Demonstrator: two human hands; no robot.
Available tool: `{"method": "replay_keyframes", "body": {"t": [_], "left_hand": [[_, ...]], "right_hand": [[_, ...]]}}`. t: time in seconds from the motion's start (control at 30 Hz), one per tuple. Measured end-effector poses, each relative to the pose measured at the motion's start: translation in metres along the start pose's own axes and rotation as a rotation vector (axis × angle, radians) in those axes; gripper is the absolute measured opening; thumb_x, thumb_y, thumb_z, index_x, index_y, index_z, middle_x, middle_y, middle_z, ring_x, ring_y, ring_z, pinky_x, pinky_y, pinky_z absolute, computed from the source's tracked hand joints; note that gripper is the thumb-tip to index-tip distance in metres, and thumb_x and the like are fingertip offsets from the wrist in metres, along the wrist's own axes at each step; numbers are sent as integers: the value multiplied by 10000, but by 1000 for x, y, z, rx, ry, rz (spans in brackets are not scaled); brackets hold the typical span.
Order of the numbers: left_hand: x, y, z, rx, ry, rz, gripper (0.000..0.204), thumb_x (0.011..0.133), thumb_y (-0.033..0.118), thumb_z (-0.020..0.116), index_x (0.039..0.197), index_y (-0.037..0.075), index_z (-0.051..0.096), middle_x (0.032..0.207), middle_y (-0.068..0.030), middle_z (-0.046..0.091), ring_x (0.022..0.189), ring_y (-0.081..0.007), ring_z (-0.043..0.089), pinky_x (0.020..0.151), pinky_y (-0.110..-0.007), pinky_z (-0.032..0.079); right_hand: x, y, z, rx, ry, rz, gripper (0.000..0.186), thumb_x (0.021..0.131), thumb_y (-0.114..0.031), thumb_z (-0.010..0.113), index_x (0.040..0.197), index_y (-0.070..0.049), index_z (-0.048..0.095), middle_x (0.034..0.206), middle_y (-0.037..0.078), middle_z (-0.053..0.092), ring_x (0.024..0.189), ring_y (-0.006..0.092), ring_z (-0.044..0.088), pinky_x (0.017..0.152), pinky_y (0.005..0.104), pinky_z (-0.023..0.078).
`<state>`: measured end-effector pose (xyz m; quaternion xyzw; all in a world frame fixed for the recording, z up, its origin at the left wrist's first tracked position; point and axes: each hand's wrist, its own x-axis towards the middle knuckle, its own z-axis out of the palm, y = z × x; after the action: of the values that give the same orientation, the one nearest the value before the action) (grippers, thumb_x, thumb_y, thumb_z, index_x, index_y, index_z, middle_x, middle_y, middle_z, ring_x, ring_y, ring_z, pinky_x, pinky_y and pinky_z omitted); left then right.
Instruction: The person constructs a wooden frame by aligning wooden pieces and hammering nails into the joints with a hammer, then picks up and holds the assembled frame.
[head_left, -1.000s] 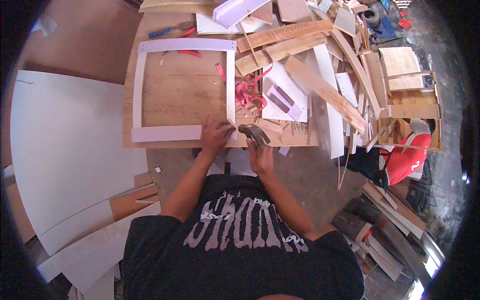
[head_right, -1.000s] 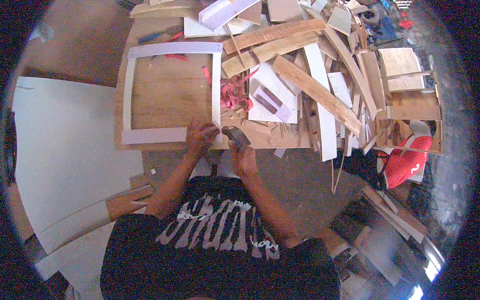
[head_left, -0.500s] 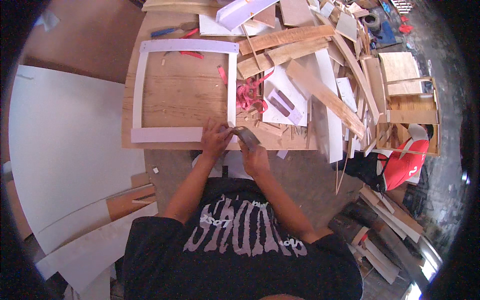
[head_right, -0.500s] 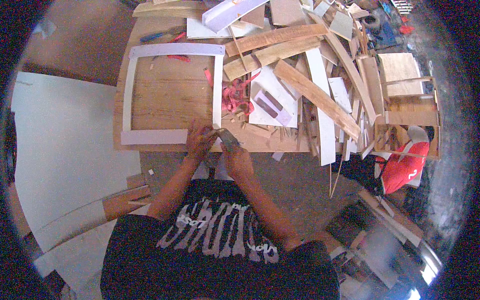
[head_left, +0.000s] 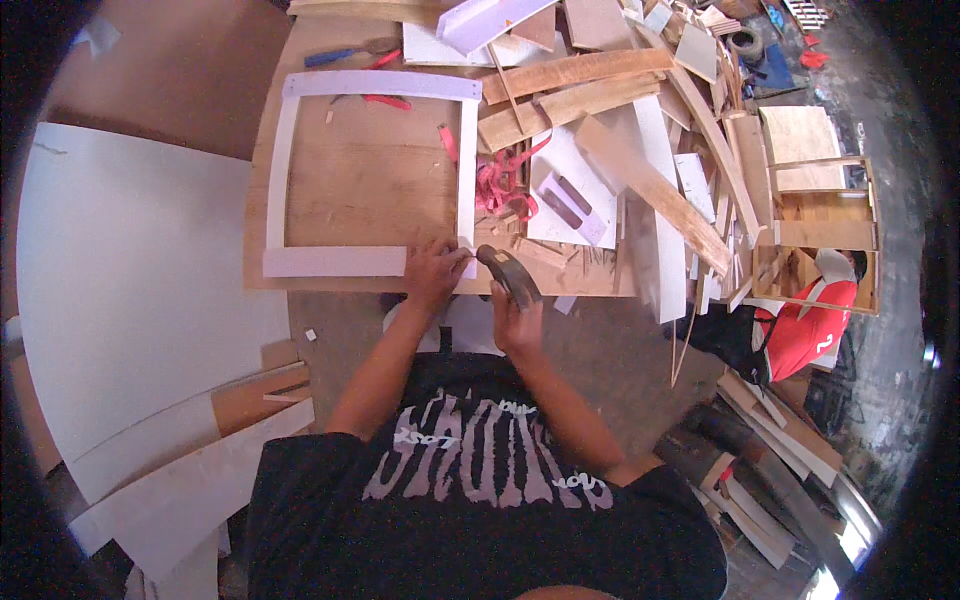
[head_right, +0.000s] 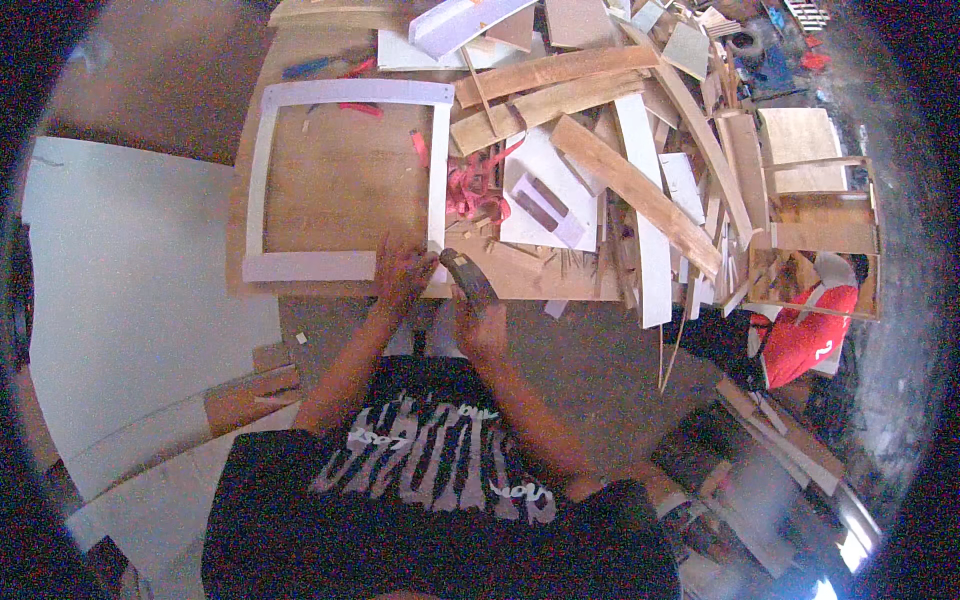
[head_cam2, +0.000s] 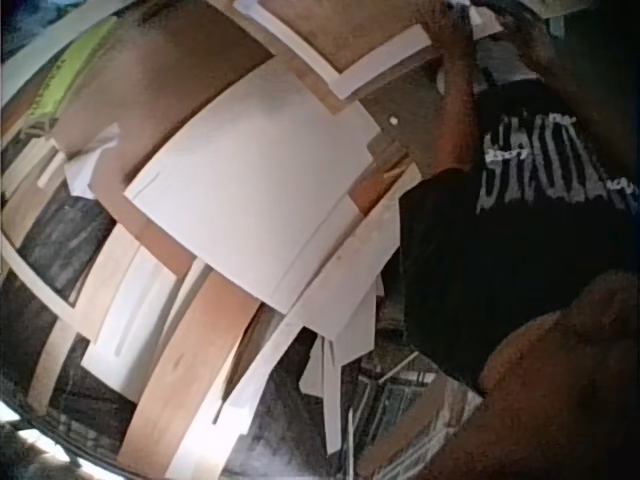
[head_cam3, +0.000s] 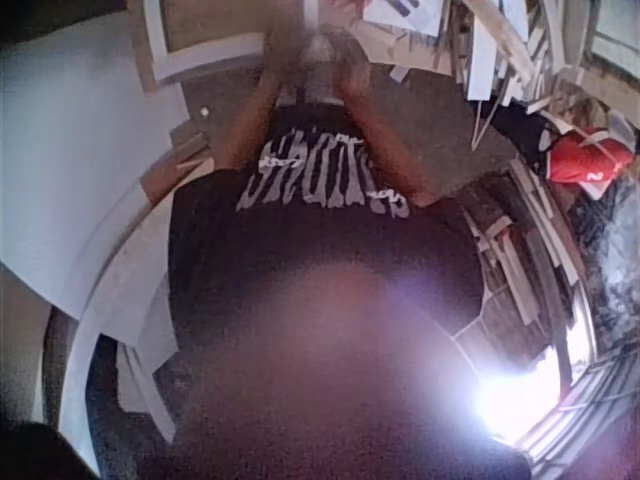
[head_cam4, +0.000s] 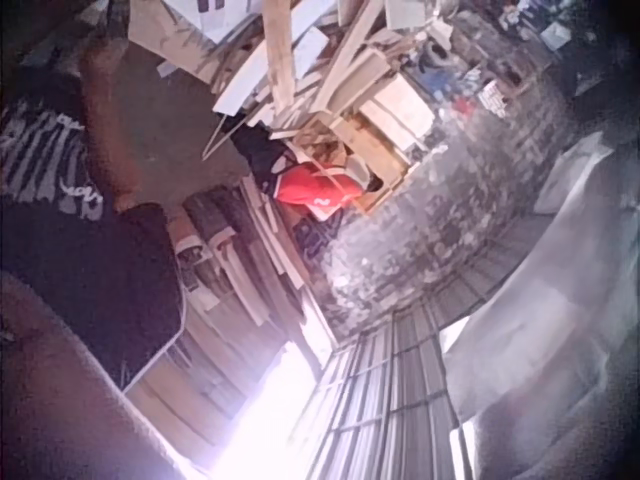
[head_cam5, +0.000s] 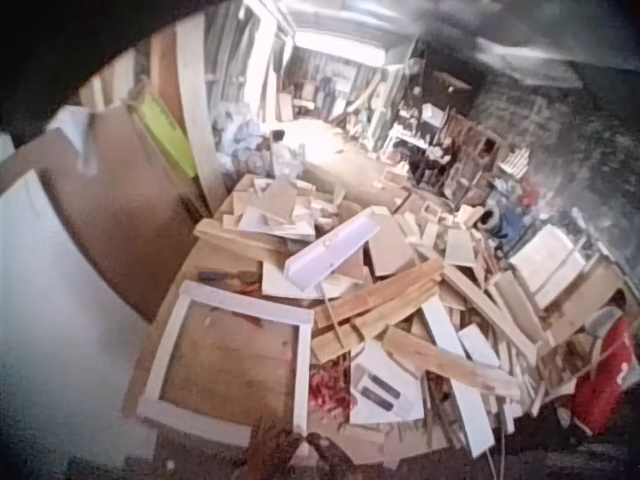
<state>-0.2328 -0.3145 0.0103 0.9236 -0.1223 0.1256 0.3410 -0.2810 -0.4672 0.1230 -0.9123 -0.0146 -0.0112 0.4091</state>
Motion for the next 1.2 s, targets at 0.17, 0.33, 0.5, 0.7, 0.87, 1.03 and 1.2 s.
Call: {"method": "replay_keyframes", "body": {"t": [0.17,0.33,0.5,0.7,0.87,1.03,1.2], "left_hand": [[2,-2,-1,-12,-73,-26,124,854,332,714,928,249,768,928,11,654,918,-184,656,1196,-516,233],[8,8,-10,-54,-41,-54,172,844,358,726,976,265,786,966,12,650,932,-185,656,1202,-529,205],[11,11,-13,-100,-95,-67,181,841,372,725,975,272,795,1007,19,649,965,-167,654,1195,-537,200],[7,1,-2,-71,-64,-25,137,866,346,703,939,274,794,1028,48,669,994,-149,653,1178,-497,233],[7,5,-5,-31,-67,-38,125,854,319,712,944,276,787,1040,66,679,996,-146,651,1129,-448,305],[9,7,-8,-109,-31,-24,128,841,284,720,953,287,780,1033,69,675,1001,-155,650,1101,-437,354],[6,-2,-4,-83,-111,-35,146,816,239,723,946,279,773,1032,64,672,1016,-168,645,1091,-425,378]], "right_hand": [[-1,11,4,-130,-77,238,353,1009,-318,565,1194,-25,630,1039,302,669,969,485,657,818,545,526],[-8,7,-6,77,156,85,299,1001,-254,594,1162,-4,622,934,228,658,813,361,638,748,481,504],[-19,46,13,198,127,324,297,1008,-240,584,1182,-1,610,869,121,604,712,218,531,653,418,452],[-14,31,7,305,73,383,315,1022,-262,566,1217,-18,610,933,138,640,763,282,600,716,451,487],[-2,6,-2,-6,-28,187,351,1011,-267,574,1267,-28,600,1178,264,657,1022,473,646,852,524,513],[-9,34,7,-145,-20,-110,349,1014,-235,551,1302,-41,587,1209,250,652,1075,463,635,923,495,520],[5,0,7,35,-62,160,335,1017,-205,526,1307,-48,586,1244,234,647,1118,453,631,960,488,518]]}}
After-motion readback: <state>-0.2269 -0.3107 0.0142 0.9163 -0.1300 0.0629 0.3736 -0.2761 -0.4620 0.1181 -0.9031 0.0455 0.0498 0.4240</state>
